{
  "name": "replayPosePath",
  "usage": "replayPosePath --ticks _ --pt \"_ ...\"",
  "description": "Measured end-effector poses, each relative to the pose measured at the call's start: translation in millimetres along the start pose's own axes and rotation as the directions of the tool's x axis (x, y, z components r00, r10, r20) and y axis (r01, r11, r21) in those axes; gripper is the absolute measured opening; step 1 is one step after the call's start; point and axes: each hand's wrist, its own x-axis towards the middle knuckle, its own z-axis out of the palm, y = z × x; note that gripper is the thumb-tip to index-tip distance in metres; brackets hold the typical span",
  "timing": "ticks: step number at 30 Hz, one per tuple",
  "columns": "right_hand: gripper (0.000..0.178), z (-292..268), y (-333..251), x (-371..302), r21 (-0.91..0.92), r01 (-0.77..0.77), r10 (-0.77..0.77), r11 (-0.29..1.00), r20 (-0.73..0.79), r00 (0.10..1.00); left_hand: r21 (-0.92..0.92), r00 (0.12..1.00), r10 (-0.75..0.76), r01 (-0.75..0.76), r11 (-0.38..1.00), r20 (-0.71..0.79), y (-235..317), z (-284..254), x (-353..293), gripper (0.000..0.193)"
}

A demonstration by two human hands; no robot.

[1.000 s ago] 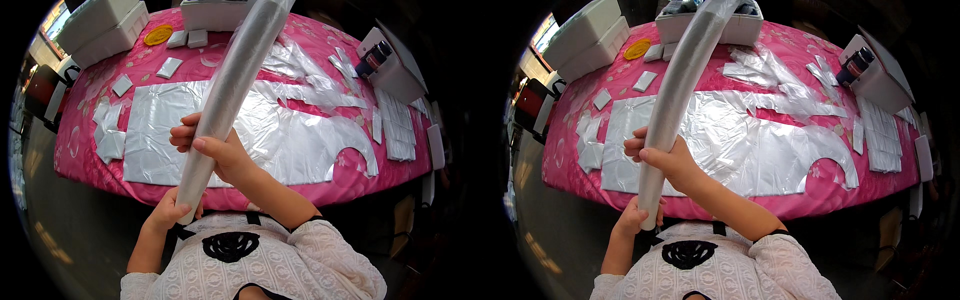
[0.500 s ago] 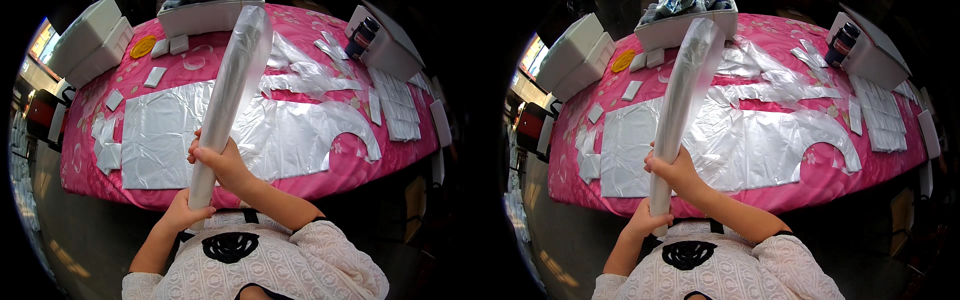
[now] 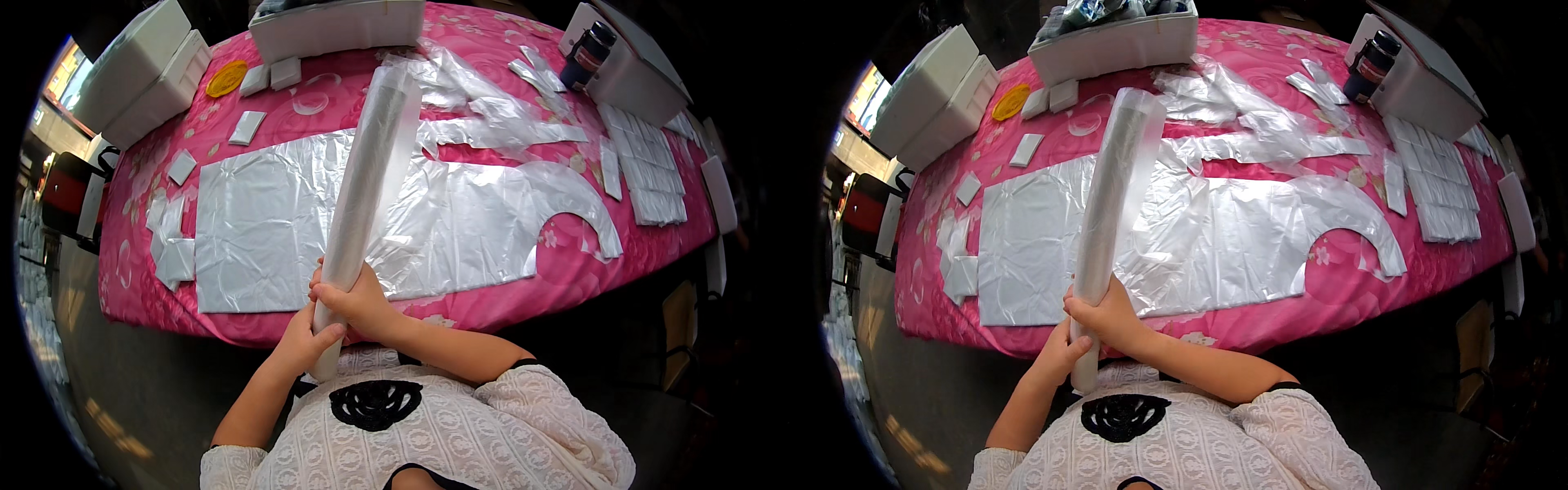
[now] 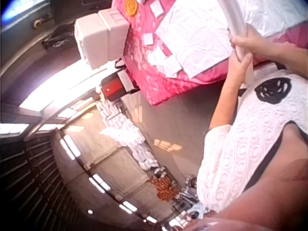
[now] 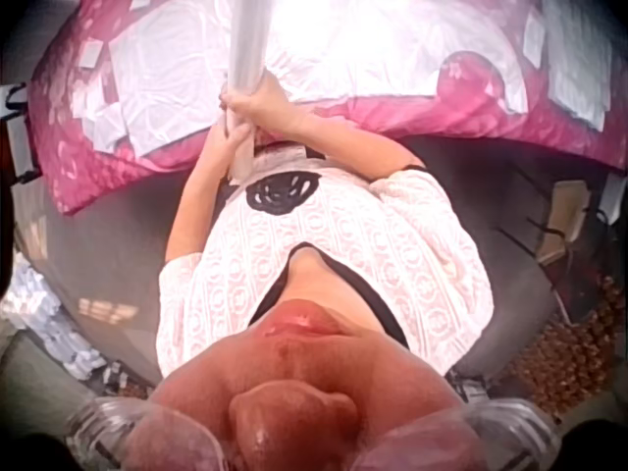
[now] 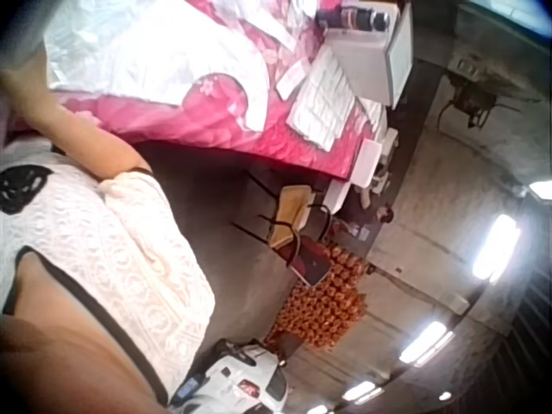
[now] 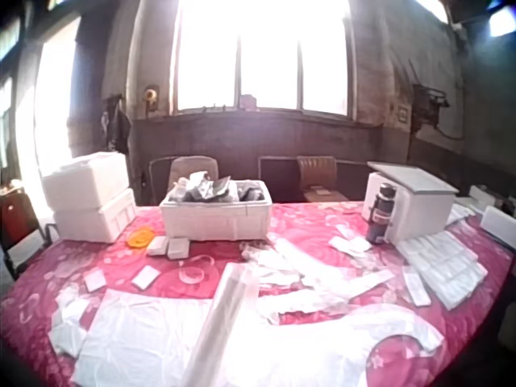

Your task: The person unrolls a roll of clear plastic film on a pink tablecloth, tears off a sheet, and wraps a small white rectangular item. They repeat this process multiple times, handling the film roll and individual items by hand.

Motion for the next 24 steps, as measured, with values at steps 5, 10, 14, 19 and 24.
replayPosePath --ticks 5,10,14,19,24 --pt "0.053 -3.3 3.0 5.1 0.060 -0.047 0.050 0.997 -0.062 0.997 0.002 0.981 -0.183 0.184 0.983 0.070 1.6 -4.7 1.9 0.049" --pt "0.057 -38.4 -43.8 36.1 0.214 0.107 -0.057 0.971 -0.228 0.972 -0.013 0.913 -0.314 0.329 0.944 0.259 2.4 -20.7 -8.9 0.037" --pt "0.038 -108.5 -71.2 67.2 0.221 0.330 -0.199 0.918 -0.464 0.863 0.060 0.862 -0.397 0.399 0.915 0.314 -10.3 -28.3 -25.0 0.034" --pt "0.026 -151.2 -78.8 62.3 -0.451 0.038 -0.247 0.892 -0.416 0.875 0.059 0.822 -0.489 0.495 0.867 0.293 -30.3 -39.2 -37.1 0.029" --pt "0.028 -134.4 -87.2 52.6 -0.695 -0.201 0.038 0.690 -0.243 0.969 0.042 0.815 -0.492 0.504 0.862 0.306 -31.9 -40.2 -35.7 0.026"
